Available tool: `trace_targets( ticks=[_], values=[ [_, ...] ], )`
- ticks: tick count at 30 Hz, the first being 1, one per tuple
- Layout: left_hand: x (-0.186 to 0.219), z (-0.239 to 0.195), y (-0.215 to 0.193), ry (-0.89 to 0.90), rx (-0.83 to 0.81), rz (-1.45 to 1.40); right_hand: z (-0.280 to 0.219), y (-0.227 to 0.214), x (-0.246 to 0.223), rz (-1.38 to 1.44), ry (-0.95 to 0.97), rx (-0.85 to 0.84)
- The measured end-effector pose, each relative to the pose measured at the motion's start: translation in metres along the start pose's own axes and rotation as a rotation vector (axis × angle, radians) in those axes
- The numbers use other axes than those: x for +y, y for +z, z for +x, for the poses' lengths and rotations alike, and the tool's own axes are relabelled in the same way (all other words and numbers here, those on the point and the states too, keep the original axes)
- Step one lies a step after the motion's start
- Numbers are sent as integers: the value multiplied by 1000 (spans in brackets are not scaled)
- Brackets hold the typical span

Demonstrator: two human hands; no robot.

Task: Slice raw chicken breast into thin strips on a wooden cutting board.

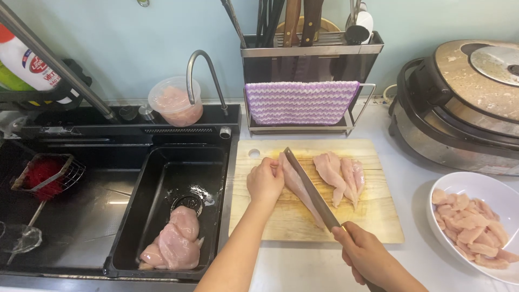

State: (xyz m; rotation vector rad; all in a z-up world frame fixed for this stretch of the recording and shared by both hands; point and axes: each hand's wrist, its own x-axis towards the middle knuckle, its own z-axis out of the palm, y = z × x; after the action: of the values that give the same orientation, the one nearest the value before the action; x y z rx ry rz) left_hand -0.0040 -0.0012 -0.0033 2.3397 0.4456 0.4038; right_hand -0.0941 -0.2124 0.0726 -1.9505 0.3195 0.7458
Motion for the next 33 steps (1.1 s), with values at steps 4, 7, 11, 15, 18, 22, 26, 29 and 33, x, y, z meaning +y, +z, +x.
trace_targets(
  ticks=[4,7,11,15,18,22,26,29,33],
  values=[
    [13,-3,-10,-21,-41,-3,0,-2,-2,-30,5,13],
    [21,-5,-5,-121,-131,73,-4,1,-8,-37,19,21],
    [21,-12,18,17,96,102,-4,5,-14,8,-41,88],
    [20,-10,31,85,216,115,-4,3,-23,-17,-59,94],
    [21,-9,31,110,225,126,-5,5,-28,-67,-11,59],
    [15,-6,40,148,295,155,-9,9,-36,-112,49,66],
    [14,-4,40,169,262,150,-8,11,-44,-212,9,91],
    [13,-4,42,179,274,172,1,9,-50,-256,6,66],
    [15,-3,40,178,275,186,20,9,-60,-222,-68,33]
  ],
)
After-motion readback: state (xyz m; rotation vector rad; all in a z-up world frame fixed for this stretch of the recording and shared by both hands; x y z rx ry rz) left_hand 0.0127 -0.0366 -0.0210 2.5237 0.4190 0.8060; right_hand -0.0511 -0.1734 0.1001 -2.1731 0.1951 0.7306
